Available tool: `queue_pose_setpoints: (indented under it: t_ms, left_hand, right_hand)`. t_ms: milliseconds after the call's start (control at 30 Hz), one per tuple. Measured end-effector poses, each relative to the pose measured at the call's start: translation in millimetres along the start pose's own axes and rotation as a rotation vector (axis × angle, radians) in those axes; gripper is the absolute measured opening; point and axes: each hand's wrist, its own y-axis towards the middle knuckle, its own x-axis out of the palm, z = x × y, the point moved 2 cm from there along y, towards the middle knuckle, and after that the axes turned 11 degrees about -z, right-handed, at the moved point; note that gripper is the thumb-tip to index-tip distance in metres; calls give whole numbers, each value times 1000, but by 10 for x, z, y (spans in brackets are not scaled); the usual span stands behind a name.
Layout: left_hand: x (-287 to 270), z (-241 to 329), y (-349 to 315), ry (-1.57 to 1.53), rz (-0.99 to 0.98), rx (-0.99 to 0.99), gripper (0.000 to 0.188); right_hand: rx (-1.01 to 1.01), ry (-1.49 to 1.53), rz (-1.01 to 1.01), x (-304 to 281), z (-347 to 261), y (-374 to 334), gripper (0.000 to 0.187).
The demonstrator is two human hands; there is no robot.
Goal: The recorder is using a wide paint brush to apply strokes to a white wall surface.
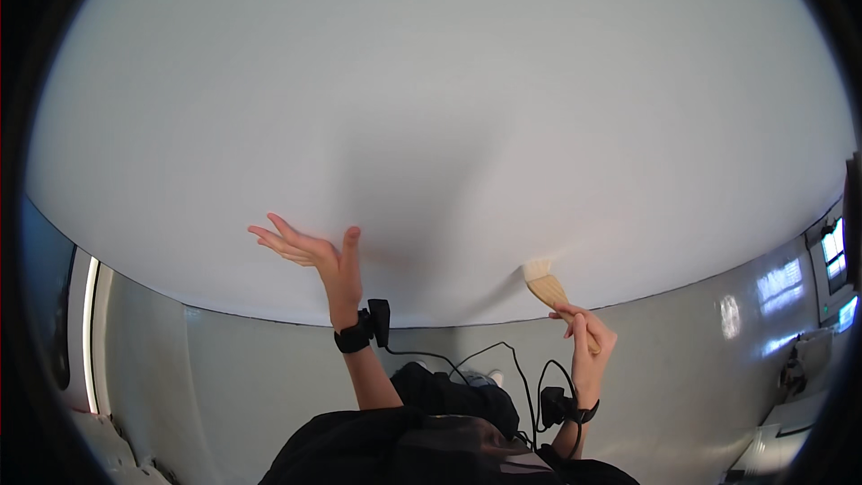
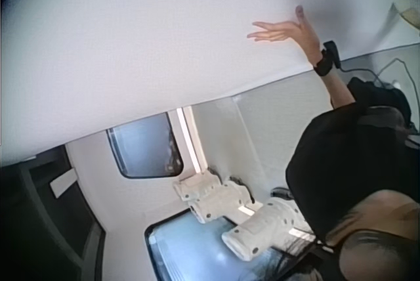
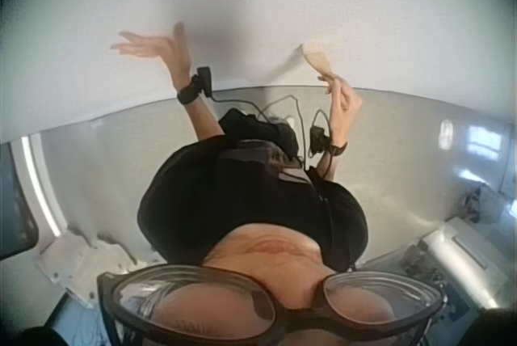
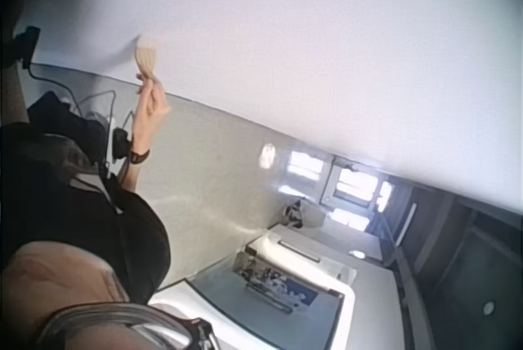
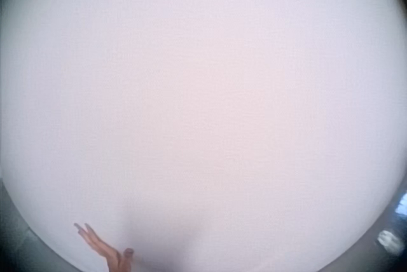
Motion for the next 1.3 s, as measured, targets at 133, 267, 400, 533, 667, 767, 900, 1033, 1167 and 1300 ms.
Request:
queue_pose_setpoints:
  t_ms: [133, 267, 400, 533, 667, 767, 900, 1033, 1167, 1300]
  left_hand:
    - [4, 27, -3, -6, -8, -11, 129]
    - [-23, 38, 2, -15, -5, -4, 129]
    - [-32, 12, -2, 7, -3, -2, 129]
    - [-14, 6, -11, 23, -14, -15, 125]
    - [-16, 49, -4, 9, -12, -17, 124]
    - [-38, 31, 1, 10, 5, 3, 123]
    - [-23, -17, -18, 19, -4, -8, 123]
    - [0, -5, -30, 30, -17, -12, 122]
    - [-14, 5, -21, 32, -8, -17, 123]
    - [-35, 3, -21, 31, -15, -7, 124]
  right_hand:
    - [-178, 23, 109, -114, -329, -124, 42]
    - [-622, 176, 219, -172, -518, -6, 47]
    - [-571, -160, 169, -71, -526, 131, 45]
    - [-423, -88, 66, 31, -305, 52, 36]
    - [-126, -121, -93, 161, -45, 58, 28]
    - [-149, -193, -115, 176, -76, 19, 29]
    - [-397, -98, -39, 93, -414, -53, 33]
    - [-705, -41, 111, 64, -640, -55, 44]
    - [-664, -234, 149, 195, -619, 70, 41]
    - [-539, -206, 49, 270, -457, 32, 35]
